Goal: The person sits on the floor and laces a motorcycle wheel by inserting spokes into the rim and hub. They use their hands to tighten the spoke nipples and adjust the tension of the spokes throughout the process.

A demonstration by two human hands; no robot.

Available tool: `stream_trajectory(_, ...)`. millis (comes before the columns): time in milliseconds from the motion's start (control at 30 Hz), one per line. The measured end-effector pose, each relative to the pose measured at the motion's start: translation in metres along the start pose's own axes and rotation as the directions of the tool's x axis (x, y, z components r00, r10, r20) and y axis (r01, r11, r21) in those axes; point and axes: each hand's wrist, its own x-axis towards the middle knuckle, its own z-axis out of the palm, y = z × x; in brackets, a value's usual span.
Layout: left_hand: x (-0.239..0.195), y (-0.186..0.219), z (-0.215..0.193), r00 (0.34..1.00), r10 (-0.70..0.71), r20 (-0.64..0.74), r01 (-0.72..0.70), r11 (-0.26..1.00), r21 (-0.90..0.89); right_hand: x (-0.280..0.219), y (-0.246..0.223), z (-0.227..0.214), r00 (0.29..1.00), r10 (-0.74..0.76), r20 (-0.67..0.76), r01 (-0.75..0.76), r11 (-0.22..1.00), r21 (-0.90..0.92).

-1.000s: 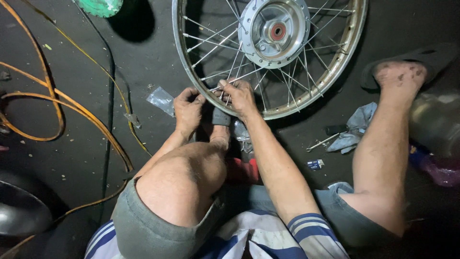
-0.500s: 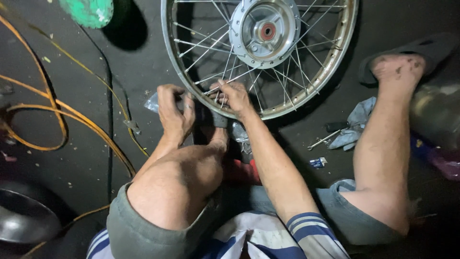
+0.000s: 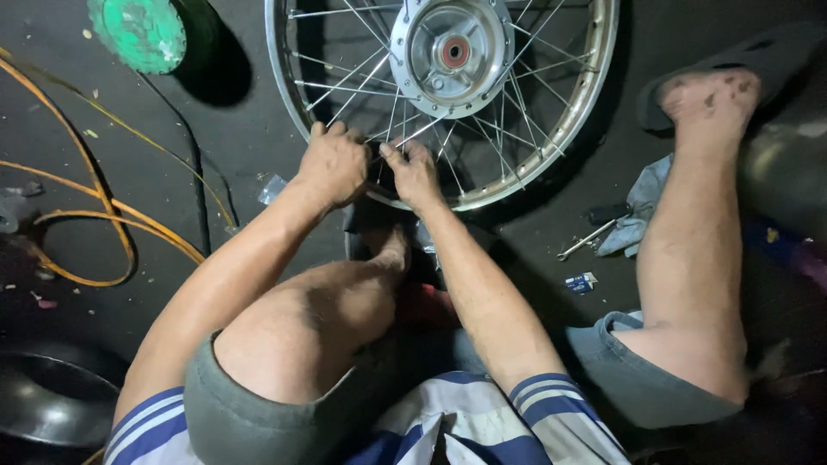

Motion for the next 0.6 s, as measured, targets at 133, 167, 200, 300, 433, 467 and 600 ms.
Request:
stream_trajectory(133, 0.005, -0.002, -0.005, 0.998, -0.015, 0.057, 0.016, 1.000, -0.012, -0.006, -0.016, -0.007, 1.000, -0.003, 0.011, 0.003, 1.000, 0.017)
stream_trajectory(167, 0.004, -0.003, -0.005, 0.998, -0.006, 0.059, 0.006, 1.000, -0.005, -0.010, -0.021, -0.008, 1.000, -0.012, 0.011, 0.012, 1.000, 0.020)
stream_trajectory(200, 0.002, -0.004, -0.005, 0.998, 0.004, 0.061, -0.004, 1.000, 0.002, -0.014, -0.025, -0.009, 1.000, -0.022, 0.011, 0.022, 0.999, 0.024)
stream_trajectory(300, -0.002, -0.003, -0.020, 0.997, 0.007, 0.082, -0.008, 1.000, 0.005, -0.005, -0.001, 0.000, 1.000, -0.014, 0.009, 0.013, 0.998, 0.066)
stream_trajectory(433, 0.001, 0.006, -0.021, 0.988, -0.055, 0.141, 0.057, 0.998, -0.013, -0.009, -0.009, 0.000, 1.000, -0.023, 0.000, 0.023, 0.996, 0.083)
stream_trajectory(467, 0.002, 0.010, -0.023, 0.986, -0.089, 0.140, 0.092, 0.996, -0.011, -0.008, -0.006, 0.002, 1.000, -0.026, 0.002, 0.026, 0.996, 0.088)
stream_trajectory(600, 0.000, 0.008, -0.018, 0.988, -0.100, 0.120, 0.103, 0.995, -0.017, -0.006, -0.005, -0.002, 1.000, -0.018, 0.007, 0.017, 0.991, 0.132)
